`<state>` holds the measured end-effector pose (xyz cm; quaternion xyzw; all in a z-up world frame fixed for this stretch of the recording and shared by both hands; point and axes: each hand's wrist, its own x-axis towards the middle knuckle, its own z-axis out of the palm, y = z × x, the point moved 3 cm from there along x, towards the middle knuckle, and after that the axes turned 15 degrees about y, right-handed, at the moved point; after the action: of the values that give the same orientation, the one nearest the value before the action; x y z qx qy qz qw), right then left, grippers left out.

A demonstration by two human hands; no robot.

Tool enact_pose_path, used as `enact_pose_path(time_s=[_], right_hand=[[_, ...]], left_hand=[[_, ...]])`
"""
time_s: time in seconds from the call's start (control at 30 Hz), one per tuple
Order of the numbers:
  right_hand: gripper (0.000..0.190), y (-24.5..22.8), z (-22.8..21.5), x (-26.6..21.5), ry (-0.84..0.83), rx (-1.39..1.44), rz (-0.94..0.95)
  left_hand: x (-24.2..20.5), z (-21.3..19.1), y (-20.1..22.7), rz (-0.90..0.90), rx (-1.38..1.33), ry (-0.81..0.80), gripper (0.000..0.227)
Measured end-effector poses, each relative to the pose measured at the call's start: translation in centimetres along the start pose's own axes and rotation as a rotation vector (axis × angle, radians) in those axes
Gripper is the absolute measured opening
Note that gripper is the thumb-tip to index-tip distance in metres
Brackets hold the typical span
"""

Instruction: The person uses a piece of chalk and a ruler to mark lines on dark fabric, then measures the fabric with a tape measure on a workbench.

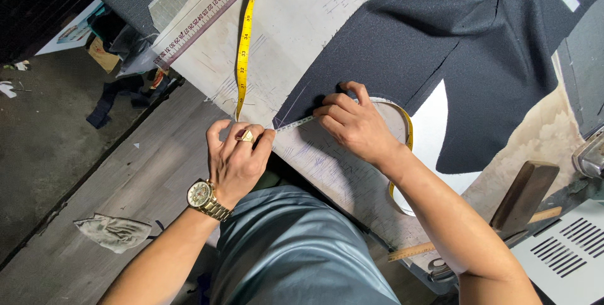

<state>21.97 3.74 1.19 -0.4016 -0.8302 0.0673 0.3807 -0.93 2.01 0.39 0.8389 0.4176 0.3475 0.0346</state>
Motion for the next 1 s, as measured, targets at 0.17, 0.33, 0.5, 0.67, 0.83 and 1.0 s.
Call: enact_pose_path(time_s=[0.17,0.33,0.5,0.67,0.83,1.0], right_hand=[[0.031,0.02,0.02,-0.01,-0.006,-0.007,-0.006],[0.031,-0.05,0.06,0.0,-0.005,-0.01,-0.003],[0.03,-0.04,0.15,-0.22,0.002,-0.019,-0.005],[0.031,-0.1,0.11,-0.23,-0.003,-0.022,-0.002],[0.032,-0.07,0.11,-0.45,0.012,-0.034,-0.01],[0.033,-0.36,-0.02,-0.23,0.022,-0.046,-0.005]], left_hand=[[0.08,-0.13,-0.05,-0.008,-0.018,-0.029,0.007],[-0.09,-0.04,-0.05,-0.014,-0.021,-0.026,0.008],[-0.15,0.07,-0.08,-0.017,-0.02,-0.028,0.007],[0.11,0.03,-0.04,-0.03,-0.034,-0.012,0.006],[-0.07,0.27,-0.03,-0.013,-0.022,0.0,0.006],[-0.15,0.24,-0.11,-0.011,-0.042,0.003,0.005]])
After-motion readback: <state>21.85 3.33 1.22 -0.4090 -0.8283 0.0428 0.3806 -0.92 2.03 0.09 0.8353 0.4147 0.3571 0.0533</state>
